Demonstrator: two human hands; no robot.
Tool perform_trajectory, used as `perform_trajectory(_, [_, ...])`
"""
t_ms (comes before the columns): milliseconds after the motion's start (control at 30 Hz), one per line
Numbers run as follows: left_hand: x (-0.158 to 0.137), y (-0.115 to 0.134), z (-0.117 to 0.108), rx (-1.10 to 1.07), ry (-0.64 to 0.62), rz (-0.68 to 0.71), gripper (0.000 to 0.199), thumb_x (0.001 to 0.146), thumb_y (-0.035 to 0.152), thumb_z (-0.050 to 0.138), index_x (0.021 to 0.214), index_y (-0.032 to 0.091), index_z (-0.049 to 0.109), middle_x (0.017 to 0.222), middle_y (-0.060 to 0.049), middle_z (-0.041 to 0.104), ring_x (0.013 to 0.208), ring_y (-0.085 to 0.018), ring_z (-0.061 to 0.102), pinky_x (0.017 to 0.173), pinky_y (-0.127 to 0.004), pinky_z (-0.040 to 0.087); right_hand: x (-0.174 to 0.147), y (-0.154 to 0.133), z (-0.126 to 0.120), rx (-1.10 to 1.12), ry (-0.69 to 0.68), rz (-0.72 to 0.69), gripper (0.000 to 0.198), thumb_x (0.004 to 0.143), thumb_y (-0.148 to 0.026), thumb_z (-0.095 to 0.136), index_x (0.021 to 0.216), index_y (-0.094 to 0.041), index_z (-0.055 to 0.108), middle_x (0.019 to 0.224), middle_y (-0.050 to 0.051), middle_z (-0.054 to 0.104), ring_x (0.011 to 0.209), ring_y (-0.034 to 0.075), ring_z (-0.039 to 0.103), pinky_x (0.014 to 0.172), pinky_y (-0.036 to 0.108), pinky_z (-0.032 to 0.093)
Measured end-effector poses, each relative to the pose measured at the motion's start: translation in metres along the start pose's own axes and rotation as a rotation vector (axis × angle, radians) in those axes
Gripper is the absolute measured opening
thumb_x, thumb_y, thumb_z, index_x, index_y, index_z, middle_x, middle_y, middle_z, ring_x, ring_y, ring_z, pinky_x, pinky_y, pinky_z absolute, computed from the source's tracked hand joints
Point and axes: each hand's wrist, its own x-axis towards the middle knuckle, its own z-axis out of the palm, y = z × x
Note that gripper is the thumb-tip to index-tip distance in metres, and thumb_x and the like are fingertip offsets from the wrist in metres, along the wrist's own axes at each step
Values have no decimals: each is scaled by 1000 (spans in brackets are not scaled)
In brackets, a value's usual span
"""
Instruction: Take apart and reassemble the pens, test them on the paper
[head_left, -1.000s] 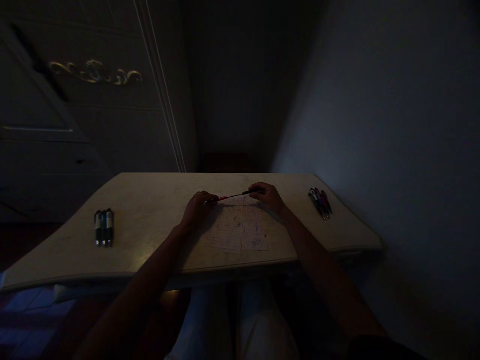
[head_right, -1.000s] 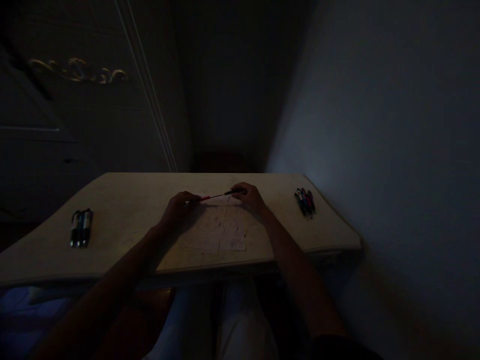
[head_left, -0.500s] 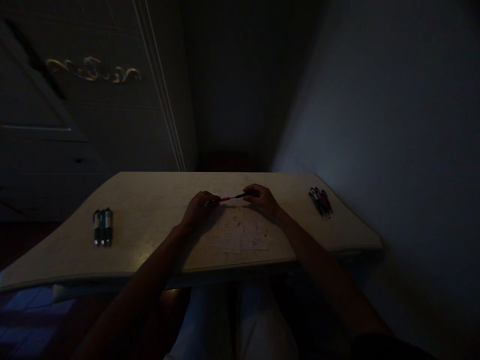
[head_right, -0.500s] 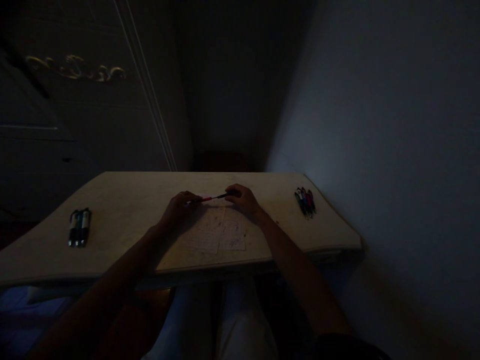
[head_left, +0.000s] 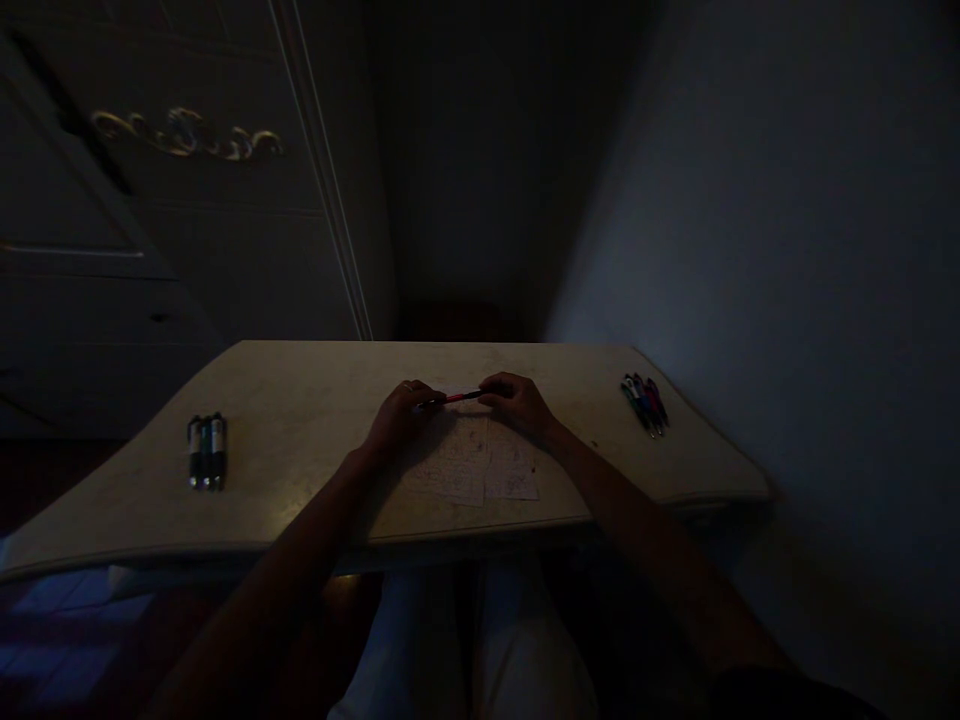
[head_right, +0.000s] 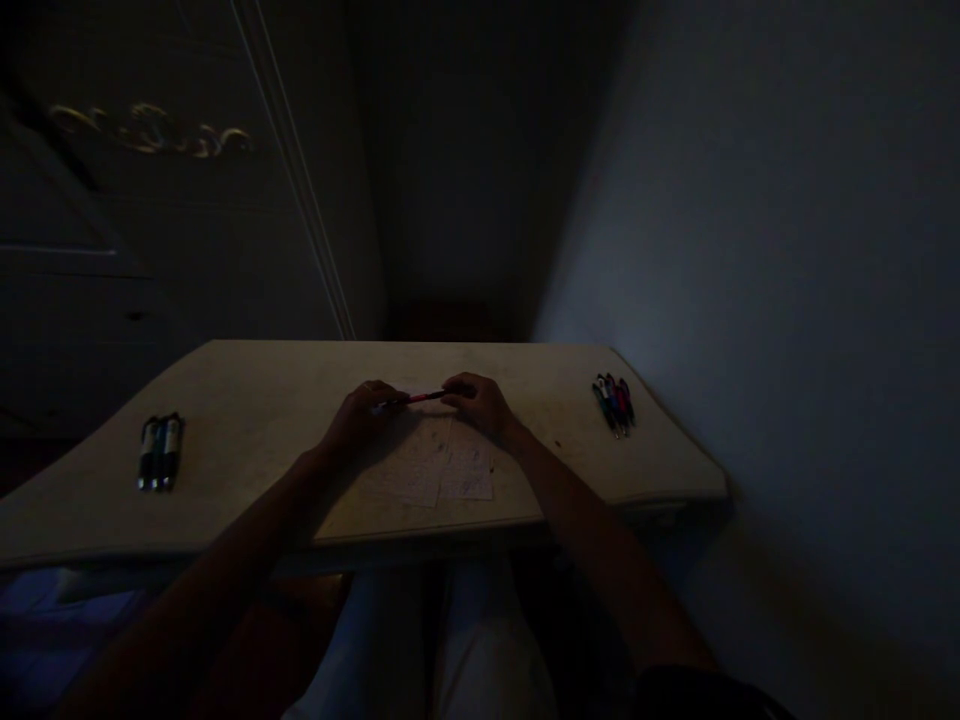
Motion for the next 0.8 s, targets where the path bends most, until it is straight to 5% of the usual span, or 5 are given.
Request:
perform_trajectory(267, [-3, 1, 0, -40, -18, -37, 22, 83, 28, 61, 97, 22, 76, 90, -6, 67, 81, -18, 63, 76, -31, 51, 0, -3, 4, 25, 28, 23, 25, 66, -35, 79, 83, -18, 72, 84, 5, 73, 81, 19, 66, 78, 33, 51])
perform_trajectory(667, [0, 10, 0, -116, 76, 95, 12, 83, 21, 62, 93, 19, 69, 90, -5, 62, 78, -15, 61, 70, -28, 53, 0, -10, 8, 150, 57, 133, 26, 61, -36, 81, 77, -17, 73, 67, 2, 69, 62, 15, 60, 62, 28, 48])
perform_trajectory(800, [0, 12, 1, -152, 92, 101, 24, 82, 28, 67, 104, 19, 66, 97, -6, 63, 83, -16, 63, 72, -29, 53, 1, -10, 9, 165, 52, 157, 25, 61, -35, 80, 77, -17, 73, 68, 2, 68, 62, 15, 60, 63, 29, 47])
